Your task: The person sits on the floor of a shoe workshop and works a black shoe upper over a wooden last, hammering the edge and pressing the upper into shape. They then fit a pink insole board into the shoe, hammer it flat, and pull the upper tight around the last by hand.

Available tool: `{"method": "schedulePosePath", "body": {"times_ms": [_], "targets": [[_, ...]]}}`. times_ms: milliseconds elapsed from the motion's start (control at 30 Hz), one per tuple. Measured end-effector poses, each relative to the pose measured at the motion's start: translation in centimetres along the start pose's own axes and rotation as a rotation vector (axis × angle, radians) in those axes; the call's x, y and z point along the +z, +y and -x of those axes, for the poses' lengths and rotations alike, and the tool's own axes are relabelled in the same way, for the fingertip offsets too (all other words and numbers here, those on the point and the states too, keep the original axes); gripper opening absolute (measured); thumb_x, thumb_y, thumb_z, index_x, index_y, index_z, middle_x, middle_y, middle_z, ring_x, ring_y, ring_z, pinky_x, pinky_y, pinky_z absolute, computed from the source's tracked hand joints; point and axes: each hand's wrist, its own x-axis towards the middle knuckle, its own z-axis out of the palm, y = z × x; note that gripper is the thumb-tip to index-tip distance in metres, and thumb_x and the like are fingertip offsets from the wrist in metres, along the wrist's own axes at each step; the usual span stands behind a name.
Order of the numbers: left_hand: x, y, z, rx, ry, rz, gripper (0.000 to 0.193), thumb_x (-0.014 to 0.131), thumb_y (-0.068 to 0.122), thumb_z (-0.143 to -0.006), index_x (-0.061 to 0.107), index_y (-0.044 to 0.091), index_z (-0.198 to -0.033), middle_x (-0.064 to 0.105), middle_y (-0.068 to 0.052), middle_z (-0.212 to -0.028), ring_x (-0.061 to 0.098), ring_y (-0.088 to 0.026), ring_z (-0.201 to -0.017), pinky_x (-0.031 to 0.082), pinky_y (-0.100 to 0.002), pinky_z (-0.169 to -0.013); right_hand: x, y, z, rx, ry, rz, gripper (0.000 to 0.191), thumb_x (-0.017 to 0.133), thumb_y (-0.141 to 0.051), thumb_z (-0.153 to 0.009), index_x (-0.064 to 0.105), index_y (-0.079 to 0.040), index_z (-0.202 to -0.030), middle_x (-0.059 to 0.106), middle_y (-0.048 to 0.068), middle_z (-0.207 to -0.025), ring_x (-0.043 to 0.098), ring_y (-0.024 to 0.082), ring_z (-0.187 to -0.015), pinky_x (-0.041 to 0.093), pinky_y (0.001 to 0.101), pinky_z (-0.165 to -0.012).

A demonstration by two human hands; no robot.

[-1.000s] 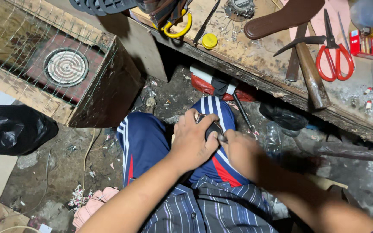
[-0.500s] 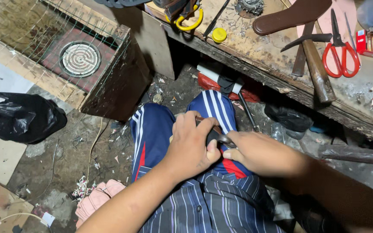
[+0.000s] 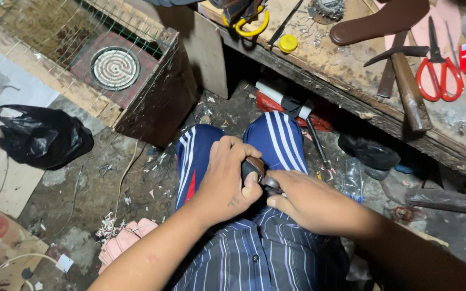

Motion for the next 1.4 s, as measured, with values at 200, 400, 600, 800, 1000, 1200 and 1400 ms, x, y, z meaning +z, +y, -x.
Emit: {"method": "schedulePosePath", "body": {"times_ms": [200,400,600,800,1000,1200,1400], "targets": [[-1.1,-0.9,-0.6,0.001,-0.023,0.018,0.043,0.059,0.017,-0.080,0.056,0.006,-0.121,0.051,-0.019,-0.119,0.049,-0.039,-0.112,0.042,-0.048,-0.105,-2.7,-2.2,-1.8,0.002,-0.084,-0.007,0.050,0.063,-0.037,-0.091,0.057,-0.006,-0.130,0.068,0.018,-0.105,0.067,0.035,-0.100,0.052,0.0443,-0.086],[-2.3,-1.1,-0.8,0.042,-0.051,0.074,0.041,0.063,0.016,-0.081,0.056,0.005,-0.120,0.052,-0.018,-0.118,0.050,-0.038,-0.117,0.042,-0.048,-0.109,-3.8,-3.8,-1.9,0.392,-0.336,0.131,0.039,0.059,-0.044,-0.096,0.055,-0.015,-0.121,0.068,0.014,-0.084,0.071,0.033,-0.082,0.054,0.0448,-0.077],[-2.8,-1.1,-1.7,-0.035,-0.082,0.028,0.036,0.062,0.014,-0.079,0.060,0.006,-0.114,0.055,-0.016,-0.115,0.053,-0.037,-0.115,0.044,-0.044,-0.105,0.3,-3.1,-1.5,-0.035,0.134,0.412,0.020,0.060,-0.020,-0.089,0.053,-0.003,-0.097,0.067,0.016,-0.079,0.068,0.034,-0.082,0.053,0.0467,-0.075],[-3.7,-1.3,-1.6,-0.090,-0.069,-0.015,0.031,0.063,0.020,-0.086,0.057,0.004,-0.113,0.055,-0.017,-0.111,0.052,-0.038,-0.107,0.044,-0.045,-0.097,0.2,-1.7,-3.8,-0.126,0.106,0.258,0.030,0.062,-0.028,-0.092,0.053,-0.001,-0.100,0.067,0.019,-0.081,0.067,0.039,-0.084,0.051,0.0494,-0.074],[-4.0,-1.8,-1.0,0.026,-0.005,-0.039,0.031,0.060,0.016,-0.087,0.054,0.003,-0.114,0.055,-0.019,-0.116,0.052,-0.039,-0.108,0.044,-0.046,-0.100,-3.1,-1.2,-5.3,-0.070,-0.273,-0.029,0.033,0.061,-0.038,-0.093,0.060,-0.010,-0.111,0.070,0.013,-0.083,0.071,0.031,-0.079,0.055,0.0445,-0.071],[-4.6,-1.5,-1.2,0.034,-0.024,0.027,0.032,0.061,0.014,-0.084,0.054,0.004,-0.113,0.055,-0.018,-0.115,0.054,-0.037,-0.108,0.045,-0.045,-0.100,-0.7,-2.1,-5.6,0.076,-0.377,0.104,0.033,0.055,-0.038,-0.098,0.065,-0.008,-0.106,0.071,0.012,-0.083,0.071,0.030,-0.076,0.057,0.0442,-0.069],[-4.7,-2.1,-1.5,-0.026,0.065,0.050,0.028,0.062,0.009,-0.080,0.057,0.006,-0.107,0.057,-0.017,-0.109,0.056,-0.038,-0.106,0.046,-0.043,-0.096,0.7,0.5,-5.9,0.117,-0.365,0.142,0.039,0.064,-0.038,-0.091,0.061,-0.010,-0.117,0.072,0.016,-0.094,0.070,0.034,-0.090,0.054,0.0464,-0.080]]}}
